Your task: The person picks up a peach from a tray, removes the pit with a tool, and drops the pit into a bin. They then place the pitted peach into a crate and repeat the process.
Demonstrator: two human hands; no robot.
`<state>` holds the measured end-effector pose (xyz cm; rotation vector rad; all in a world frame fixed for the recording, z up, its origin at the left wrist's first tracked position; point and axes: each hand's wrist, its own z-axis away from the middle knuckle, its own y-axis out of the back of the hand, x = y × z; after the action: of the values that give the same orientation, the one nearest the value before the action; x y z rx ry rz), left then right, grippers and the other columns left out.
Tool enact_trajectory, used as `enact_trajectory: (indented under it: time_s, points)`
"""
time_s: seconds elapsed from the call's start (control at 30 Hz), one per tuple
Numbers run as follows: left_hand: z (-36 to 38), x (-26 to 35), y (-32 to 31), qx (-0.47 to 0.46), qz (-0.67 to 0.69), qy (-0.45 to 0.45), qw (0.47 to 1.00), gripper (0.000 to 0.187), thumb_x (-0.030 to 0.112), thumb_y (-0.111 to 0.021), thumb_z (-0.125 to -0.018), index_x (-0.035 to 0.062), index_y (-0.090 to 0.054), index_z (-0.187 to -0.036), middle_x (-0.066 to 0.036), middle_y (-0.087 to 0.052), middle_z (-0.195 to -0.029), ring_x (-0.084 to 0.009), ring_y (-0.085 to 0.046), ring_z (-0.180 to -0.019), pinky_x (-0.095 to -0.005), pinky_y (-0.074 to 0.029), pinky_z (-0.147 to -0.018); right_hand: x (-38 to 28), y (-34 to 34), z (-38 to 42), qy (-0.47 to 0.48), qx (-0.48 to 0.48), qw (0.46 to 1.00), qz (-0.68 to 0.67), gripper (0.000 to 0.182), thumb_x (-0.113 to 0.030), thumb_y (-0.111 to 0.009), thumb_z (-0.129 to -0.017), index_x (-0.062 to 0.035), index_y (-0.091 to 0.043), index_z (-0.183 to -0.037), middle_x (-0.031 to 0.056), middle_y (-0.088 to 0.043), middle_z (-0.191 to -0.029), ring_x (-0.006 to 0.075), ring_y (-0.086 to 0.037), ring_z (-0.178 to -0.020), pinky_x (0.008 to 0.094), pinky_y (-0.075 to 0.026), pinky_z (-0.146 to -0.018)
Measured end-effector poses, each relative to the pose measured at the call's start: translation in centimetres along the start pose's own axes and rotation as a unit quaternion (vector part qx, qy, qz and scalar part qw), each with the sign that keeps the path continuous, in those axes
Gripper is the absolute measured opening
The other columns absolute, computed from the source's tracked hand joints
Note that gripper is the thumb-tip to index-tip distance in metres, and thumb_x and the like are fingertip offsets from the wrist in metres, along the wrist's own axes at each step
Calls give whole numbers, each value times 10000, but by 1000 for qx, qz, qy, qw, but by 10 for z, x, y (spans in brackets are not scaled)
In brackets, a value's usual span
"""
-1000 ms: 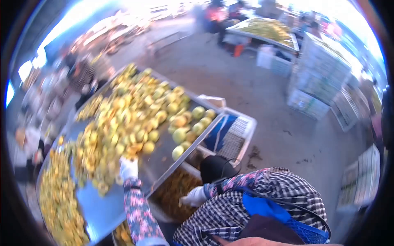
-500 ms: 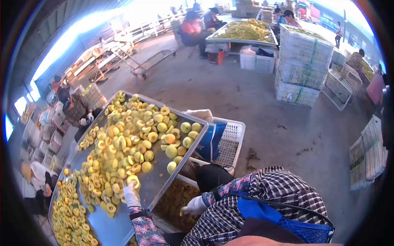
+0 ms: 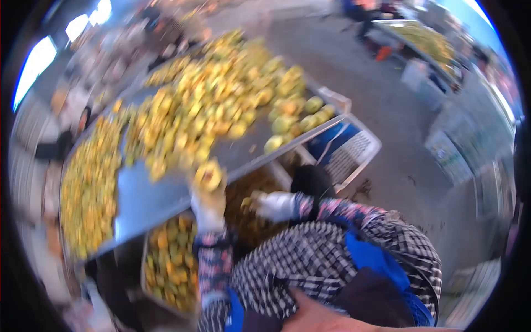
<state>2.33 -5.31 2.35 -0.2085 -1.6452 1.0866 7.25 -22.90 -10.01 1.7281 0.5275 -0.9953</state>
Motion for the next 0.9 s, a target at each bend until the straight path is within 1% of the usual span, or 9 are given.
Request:
enact_trajectory:
  time_s: [0.03, 0.07, 0.13, 0.23, 0.27, 0.57, 0.67, 0.77, 0.9]
  points:
    - [-11, -5, 24, -20, 53, 37, 998, 410, 440, -494, -947, 138, -482, -1225, -109, -592, -1114, -243, -579, -1033, -428, -501, -884, -45, 38, 2, -112, -151, 966, 178, 347, -170, -397, -962, -66, -459, -1287, 158, -654, -987, 245, -650, -870, 346, -488, -814]
    - [-9, -5, 17, 2, 47, 25, 999, 414, 459, -481, -949, 129, -508, -1196, -110, -608, -1078, -267, -604, -970, -414, -524, -832, -46, 41, 2, -146, -99, 967, 184, 348, -278, -484, -911, -10, -489, -1133, 219, -654, -887, 367, -645, -720, 450, -498, -684]
    - [-14, -5, 27, -21, 67, 49, 996, 431, 484, -477, -942, 122, -525, -1170, -115, -618, -1051, -283, -626, -911, -400, -548, -782, 15, 23, 4, -57, -87, 958, 267, 369, -313, -498, -902, -18, -494, -1123, 218, -659, -866, 376, -645, -792, 456, -494, -721]
    - [-11, -1, 20, 8, 113, 50, 992, 422, 468, -524, -925, 112, -528, -1153, -118, -615, -1032, -288, -631, -912, -396, -560, -780, -47, 64, -3, -82, -8, 980, 184, 353, -327, -487, -920, -23, -510, -1097, 231, -655, -901, 387, -630, -867, 454, -489, -751]
    - [-10, -2, 19, 13, 115, 48, 992, 422, 468, -524, -925, 112, -528, -1153, -118, -615, -1032, -288, -631, -912, -396, -560, -780, -46, 68, -7, -137, -46, 960, 240, 355, -334, -481, -923, -26, -512, -1099, 224, -656, -909, 381, -631, -867, 458, -488, -753]
    - [-5, -2, 12, 12, 141, 13, 990, 376, 345, -515, -949, 59, -539, -1193, -144, -605, -1109, -300, -609, -1013, -414, -534, -869, -60, 92, -20, -150, -109, 934, 307, 321, -341, -521, -908, -37, -511, -1012, 206, -646, -792, 379, -639, -749, 459, -500, -671]
    - [-7, -4, 16, 22, 140, 14, 990, 370, 318, -489, -960, 57, -531, -1219, -136, -604, -1118, -295, -599, -1039, -426, -523, -887, -64, 93, -17, -103, -69, 951, 284, 310, -305, -526, -913, -33, -505, -1061, 208, -640, -772, 373, -642, -736, 451, -503, -670]
    - [-4, -5, 12, 11, 140, 19, 990, 380, 290, -550, -932, 63, -504, -1233, -105, -579, -1142, -283, -591, -1039, -423, -501, -914, -82, 86, -23, 4, 171, 979, 109, 319, -226, -569, -903, -39, -473, -1142, 220, -637, -832, 388, -634, -802, 441, -504, -663]
    - [0, -12, 3, -13, 146, 10, 989, 375, 268, -529, -939, 47, -492, -1240, -124, -559, -1163, -293, -572, -1060, -419, -490, -930, -108, 70, -37, 15, 206, 977, 58, 302, -204, -564, -910, -35, -454, -1134, 231, -630, -843, 410, -627, -800, 446, -501, -661]
